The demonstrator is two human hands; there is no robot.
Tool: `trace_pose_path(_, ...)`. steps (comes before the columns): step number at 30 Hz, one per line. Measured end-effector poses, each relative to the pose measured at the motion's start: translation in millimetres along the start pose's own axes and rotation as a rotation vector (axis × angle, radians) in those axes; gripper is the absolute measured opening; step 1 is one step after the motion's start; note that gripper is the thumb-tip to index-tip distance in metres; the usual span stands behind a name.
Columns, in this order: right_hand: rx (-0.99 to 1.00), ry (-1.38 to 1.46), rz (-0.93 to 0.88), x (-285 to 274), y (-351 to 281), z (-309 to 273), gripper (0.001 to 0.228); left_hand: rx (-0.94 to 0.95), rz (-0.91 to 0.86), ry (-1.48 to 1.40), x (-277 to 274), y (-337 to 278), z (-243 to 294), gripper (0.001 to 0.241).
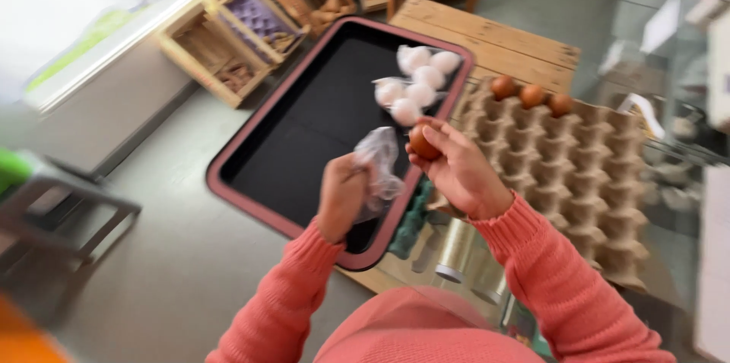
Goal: The person bags individual eggs into small plastic bags, transfers eggs from a black tray into a cardboard egg carton, and then wipes the black tray clean with a blue cloth.
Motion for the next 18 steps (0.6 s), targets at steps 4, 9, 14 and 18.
trace_pose_path(4, -0.225, -0.1, -0.006, -28.8, -11.1, -71.4, 0.042, 0.037, -0.044, -0.001, -9.7, -1.7, 5.7, 0.016)
trace_pose_path(9, -0.502, -1.192, 0.525, -76.9, -28.0, -168.9, 0.043, -0.047, -0.099, -0.067, -8.8, -10.9, 24.8, 0.021)
trace_pose_path(14, -0.366, -1.549, 0.544, -158.7, 7.8, -194.2, 0.046, -0.135, -0.11, -0.22, -5.5, -9.0, 30.3, 0.018)
trace_pose_path(18, -0.201, -1.826, 0.445, -179.4, 29.4, -190.7, 0.05, -0.348, -0.049, -0.372, -9.6, -0.4, 29.9, 0.011)
Point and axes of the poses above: each hand's wrist, its own y-axis towards the middle knuckle, its own x-axis out of the palm, z = x × y, the point moved 2 cm from there along y, towards the middle knuckle, and after that the axes turned 9 degrees about y, right-handed, at the moved point
